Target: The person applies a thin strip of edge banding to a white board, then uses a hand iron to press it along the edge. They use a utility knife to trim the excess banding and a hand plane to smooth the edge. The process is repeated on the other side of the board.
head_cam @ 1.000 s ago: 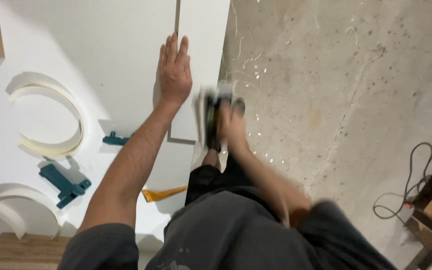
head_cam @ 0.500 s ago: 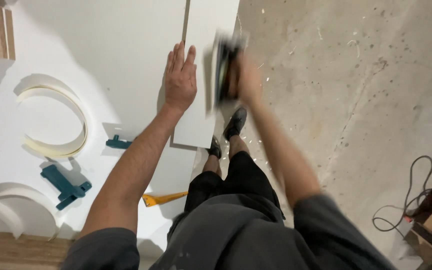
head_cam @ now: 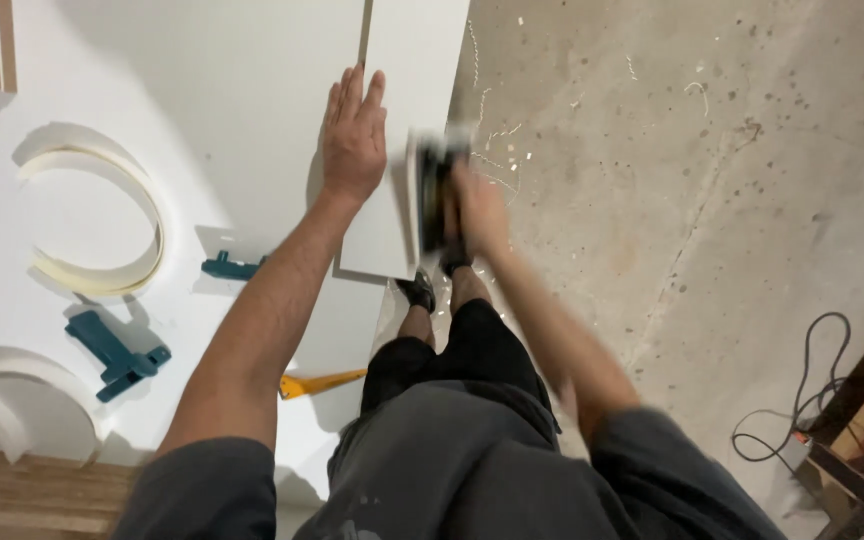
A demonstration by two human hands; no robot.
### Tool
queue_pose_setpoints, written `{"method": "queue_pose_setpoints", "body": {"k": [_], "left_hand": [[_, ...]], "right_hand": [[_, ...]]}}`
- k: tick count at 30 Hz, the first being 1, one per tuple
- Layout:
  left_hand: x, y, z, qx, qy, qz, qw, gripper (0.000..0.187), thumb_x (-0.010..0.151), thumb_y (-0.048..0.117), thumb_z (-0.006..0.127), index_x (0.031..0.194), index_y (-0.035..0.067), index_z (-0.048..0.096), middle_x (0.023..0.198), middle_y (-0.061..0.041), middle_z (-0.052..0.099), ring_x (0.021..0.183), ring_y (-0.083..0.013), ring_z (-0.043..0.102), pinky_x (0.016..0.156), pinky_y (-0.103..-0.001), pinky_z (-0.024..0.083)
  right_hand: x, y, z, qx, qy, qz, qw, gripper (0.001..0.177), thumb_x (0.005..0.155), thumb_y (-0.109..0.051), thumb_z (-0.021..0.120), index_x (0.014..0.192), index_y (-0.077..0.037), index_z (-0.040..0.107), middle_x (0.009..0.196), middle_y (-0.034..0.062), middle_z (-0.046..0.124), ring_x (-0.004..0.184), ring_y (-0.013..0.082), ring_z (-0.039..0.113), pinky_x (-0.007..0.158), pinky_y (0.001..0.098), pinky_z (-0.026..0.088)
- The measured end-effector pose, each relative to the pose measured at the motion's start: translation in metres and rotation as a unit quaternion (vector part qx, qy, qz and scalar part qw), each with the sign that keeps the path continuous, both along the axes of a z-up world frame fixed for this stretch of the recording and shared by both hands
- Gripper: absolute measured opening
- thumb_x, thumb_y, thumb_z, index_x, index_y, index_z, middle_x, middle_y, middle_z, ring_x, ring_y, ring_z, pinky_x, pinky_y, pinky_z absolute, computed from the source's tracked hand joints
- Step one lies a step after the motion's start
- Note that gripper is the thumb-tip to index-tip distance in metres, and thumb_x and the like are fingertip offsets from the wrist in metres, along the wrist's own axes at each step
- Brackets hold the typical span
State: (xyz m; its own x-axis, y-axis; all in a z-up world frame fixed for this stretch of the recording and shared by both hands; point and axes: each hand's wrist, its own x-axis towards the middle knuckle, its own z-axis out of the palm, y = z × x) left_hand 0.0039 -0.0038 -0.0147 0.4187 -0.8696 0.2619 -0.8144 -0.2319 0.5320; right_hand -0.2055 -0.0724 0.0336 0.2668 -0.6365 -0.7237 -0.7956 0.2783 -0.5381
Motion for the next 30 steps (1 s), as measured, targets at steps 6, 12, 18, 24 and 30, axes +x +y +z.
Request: {"method": "queue_pose_setpoints", "body": {"k": [6, 12, 18, 24, 30], "left_hand": [[0.000, -0.002, -0.002, 0.052, 0.021, 0.017, 0.998, 0.044, 0.117, 0.013, 0.045, 0.160, 0.018, 0.036, 0.165, -0.015, 0.037, 0.156, -0.0302, 0.032, 0.134, -0.043, 0.022], [0.002, -0.002, -0.006, 0.038, 0.015, 0.013, 0.999, 0.045, 0.116, 0.011, 0.048, 0.159, 0.017, 0.038, 0.165, -0.012, 0.038, 0.156, -0.0278, 0.032, 0.134, -0.043, 0.021], [0.003, -0.005, -0.002, 0.025, 0.007, 0.014, 1.000, 0.040, 0.115, 0.012, 0.050, 0.155, 0.011, 0.047, 0.161, -0.013, 0.043, 0.152, -0.0283, 0.038, 0.130, -0.044, 0.025], [0.003, -0.007, -0.007, 0.029, 0.004, 0.020, 0.999, 0.041, 0.114, 0.013, 0.051, 0.154, 0.012, 0.048, 0.160, -0.014, 0.043, 0.151, -0.0284, 0.039, 0.130, -0.043, 0.024], [0.004, -0.008, -0.007, 0.031, 0.015, 0.020, 0.999, 0.041, 0.115, 0.013, 0.051, 0.156, 0.013, 0.047, 0.163, -0.013, 0.038, 0.154, -0.0267, 0.034, 0.131, -0.042, 0.022]], "right_hand": [[-0.033, 0.169, 0.060, 0.024, -0.161, 0.356, 0.920, 0.047, 0.089, -0.056, 0.067, 0.094, -0.010, 0.055, 0.085, 0.0196, 0.071, 0.075, 0.0408, 0.068, 0.065, 0.0491, 0.047], [0.040, 0.235, 0.062, -0.013, -0.248, 0.445, 0.860, 0.035, 0.095, -0.042, 0.054, 0.106, -0.008, 0.054, 0.106, 0.0157, 0.069, 0.090, 0.0408, 0.067, 0.069, 0.0570, 0.051], [0.038, 0.293, 0.034, -0.040, -0.480, 0.357, 0.801, 0.017, 0.098, -0.011, 0.047, 0.087, -0.006, 0.060, 0.090, 0.0151, 0.065, 0.084, 0.0307, 0.058, 0.073, 0.0455, 0.047], [-0.007, 0.331, -0.028, -0.281, -0.373, 0.514, 0.719, 0.018, 0.095, 0.000, 0.059, 0.112, -0.002, 0.065, 0.108, 0.0159, 0.059, 0.082, 0.0315, 0.052, 0.071, 0.0457, 0.050], [-0.068, 0.278, 0.033, 0.055, -0.340, 0.381, 0.858, 0.042, 0.097, -0.032, 0.061, 0.124, -0.008, 0.038, 0.093, 0.0193, 0.070, 0.070, 0.0407, 0.068, 0.058, 0.0474, 0.049]]}}
